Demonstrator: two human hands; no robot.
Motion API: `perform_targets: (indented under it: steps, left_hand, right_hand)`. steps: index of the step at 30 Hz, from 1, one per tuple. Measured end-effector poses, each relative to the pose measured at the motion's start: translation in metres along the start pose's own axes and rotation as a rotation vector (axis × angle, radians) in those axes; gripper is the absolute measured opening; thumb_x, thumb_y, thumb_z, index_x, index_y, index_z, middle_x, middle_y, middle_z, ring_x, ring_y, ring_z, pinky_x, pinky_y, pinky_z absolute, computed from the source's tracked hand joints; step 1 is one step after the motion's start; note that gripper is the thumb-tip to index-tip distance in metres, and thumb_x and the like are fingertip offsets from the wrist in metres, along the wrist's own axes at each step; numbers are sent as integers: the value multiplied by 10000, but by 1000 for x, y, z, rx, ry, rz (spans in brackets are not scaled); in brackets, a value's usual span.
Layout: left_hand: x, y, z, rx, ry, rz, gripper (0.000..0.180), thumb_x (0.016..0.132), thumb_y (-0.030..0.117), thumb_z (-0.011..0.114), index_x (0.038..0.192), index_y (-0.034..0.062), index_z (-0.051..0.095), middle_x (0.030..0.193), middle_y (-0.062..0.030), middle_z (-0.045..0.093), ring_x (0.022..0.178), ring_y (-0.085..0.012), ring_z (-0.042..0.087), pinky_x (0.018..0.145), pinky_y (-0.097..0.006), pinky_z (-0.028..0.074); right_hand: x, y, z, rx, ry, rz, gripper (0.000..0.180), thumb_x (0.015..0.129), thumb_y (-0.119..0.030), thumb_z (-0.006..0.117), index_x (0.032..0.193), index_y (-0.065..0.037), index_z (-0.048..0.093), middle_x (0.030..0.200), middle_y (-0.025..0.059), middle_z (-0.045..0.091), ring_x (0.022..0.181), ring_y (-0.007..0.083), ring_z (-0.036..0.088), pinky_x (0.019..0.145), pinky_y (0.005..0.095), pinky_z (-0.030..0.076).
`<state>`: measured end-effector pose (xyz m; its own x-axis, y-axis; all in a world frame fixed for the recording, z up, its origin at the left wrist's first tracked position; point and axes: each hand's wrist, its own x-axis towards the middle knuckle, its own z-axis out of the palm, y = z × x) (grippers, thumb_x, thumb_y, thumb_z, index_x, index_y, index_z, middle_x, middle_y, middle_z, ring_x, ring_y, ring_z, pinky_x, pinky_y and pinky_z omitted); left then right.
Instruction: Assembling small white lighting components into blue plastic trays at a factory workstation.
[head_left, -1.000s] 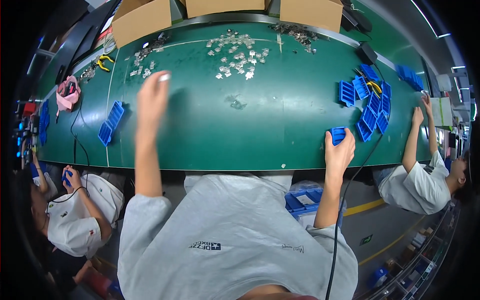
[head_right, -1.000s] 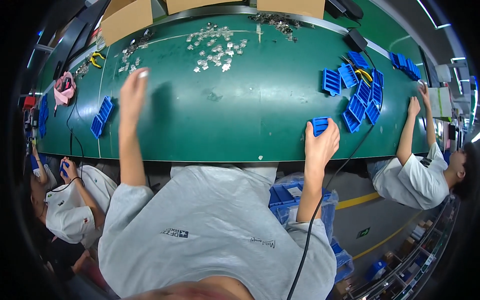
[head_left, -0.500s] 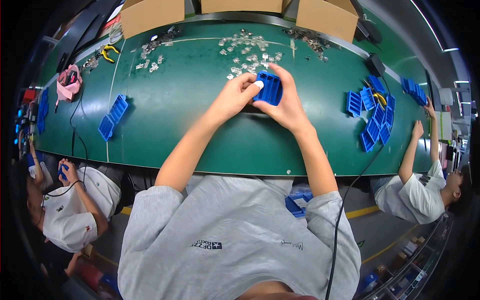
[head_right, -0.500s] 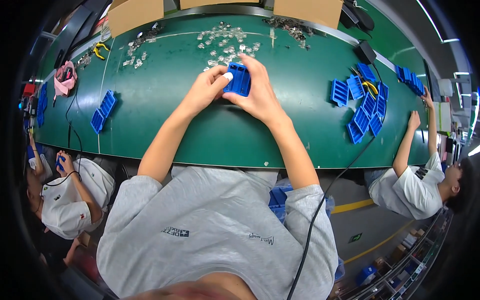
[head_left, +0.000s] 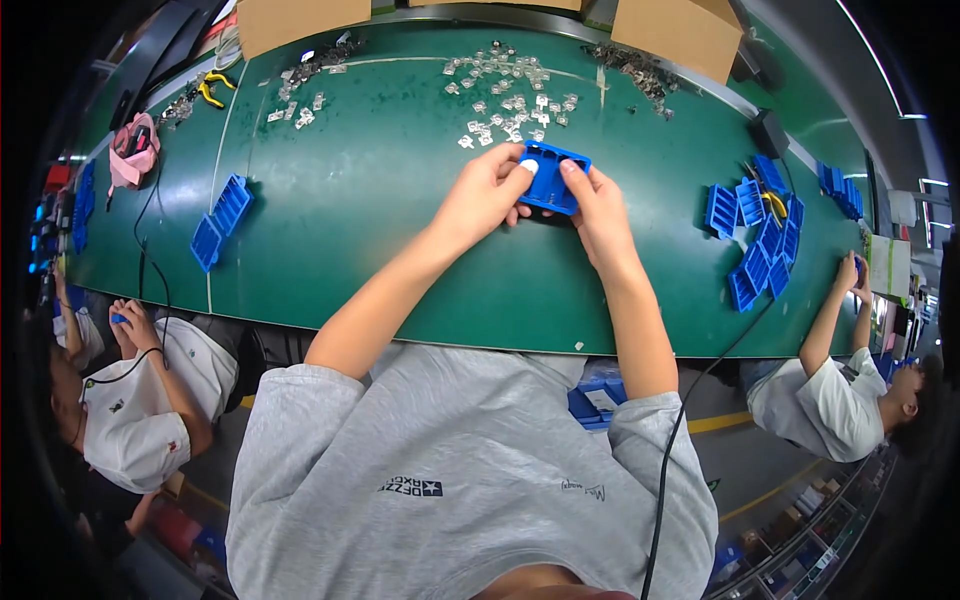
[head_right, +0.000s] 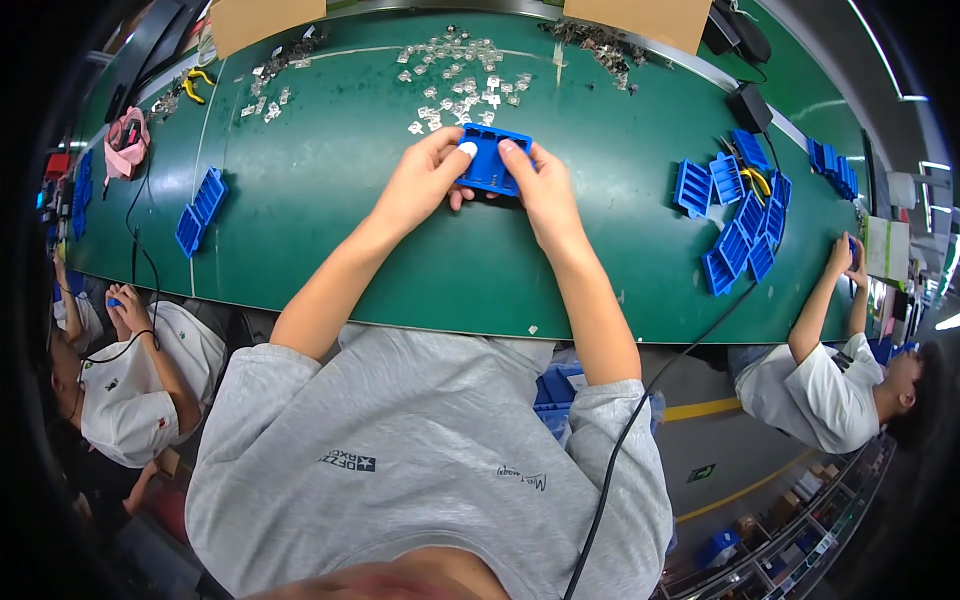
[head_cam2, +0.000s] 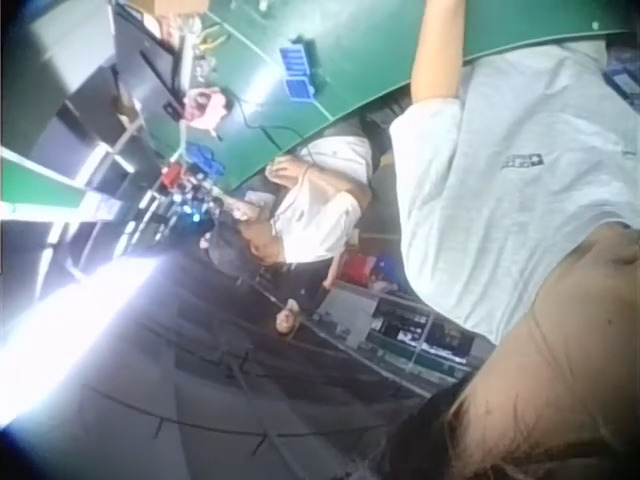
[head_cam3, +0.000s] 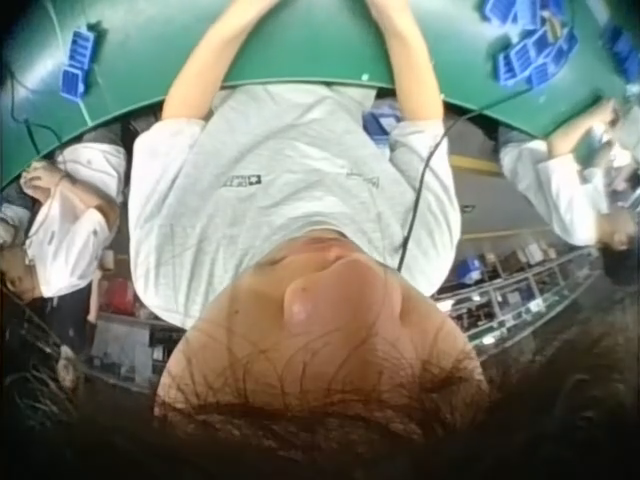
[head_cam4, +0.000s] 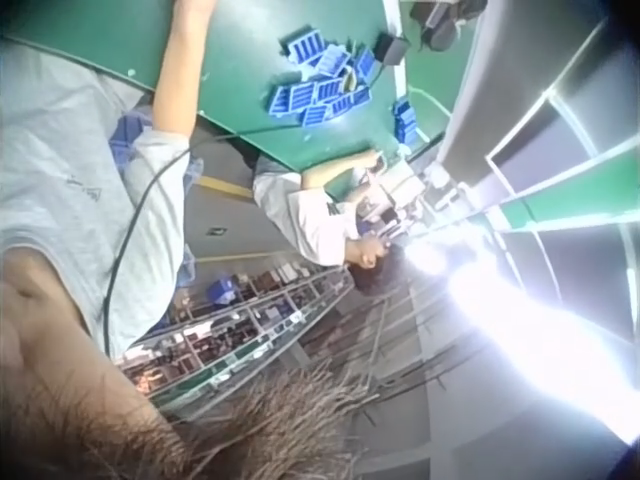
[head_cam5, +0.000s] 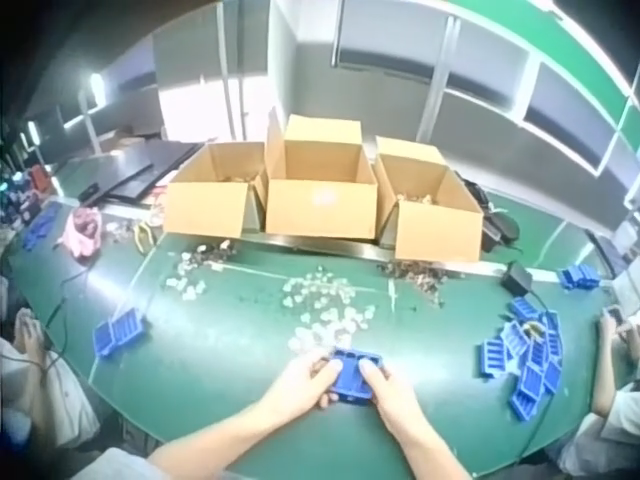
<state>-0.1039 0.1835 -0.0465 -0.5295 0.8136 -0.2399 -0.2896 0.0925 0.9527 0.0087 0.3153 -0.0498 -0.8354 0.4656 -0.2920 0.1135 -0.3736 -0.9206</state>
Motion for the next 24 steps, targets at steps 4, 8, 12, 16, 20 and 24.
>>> perform_targets:
  steps: [4,8,12,16,20,24]
  left_hand:
    - [1,-10,-2,168,-1,222,315,974,182,532,1239,12,533,894,-46,649,727,-84,567,605,-225,471]
    - [19,1,-27,610,406,440,174,878,118,621,1023,34,668,918,-110,638,745,-210,621,693,-309,506]
    - [38,-1,-36,767,399,441,192,859,122,635,1027,36,670,944,-117,632,792,-254,634,726,-343,510]
    - [45,1,-31,977,354,446,187,845,148,643,993,39,677,974,-126,624,869,-308,629,778,-393,506]
    - [47,6,-30,1104,316,449,182,832,122,657,983,23,682,947,-112,639,830,-277,646,755,-370,512]
    - [49,8,-32,1095,298,422,155,845,155,632,931,35,678,965,-126,622,867,-336,629,768,-416,514]
  right_hand:
    - [2,-8,-7,281,182,-63,347,977,-320,545,1121,-4,538,1013,113,636,858,181,653,740,334,564]
    - [5,-21,-27,474,162,-126,457,980,-332,489,1219,57,466,1154,224,585,1058,333,620,766,362,604]
    - [7,-20,-32,614,120,-100,478,972,-346,493,1244,44,437,1136,223,591,1041,323,626,766,365,601]
    - [9,-16,-28,652,76,-85,481,960,-331,508,1253,44,436,1171,239,585,1048,323,621,774,354,596]
    - [6,-16,-26,584,64,-74,472,954,-306,515,1253,52,439,1169,232,591,1028,304,627,772,350,580]
    - [7,-13,-24,550,9,-40,463,949,-293,521,1239,62,457,1156,220,603,1008,287,633,764,349,571]
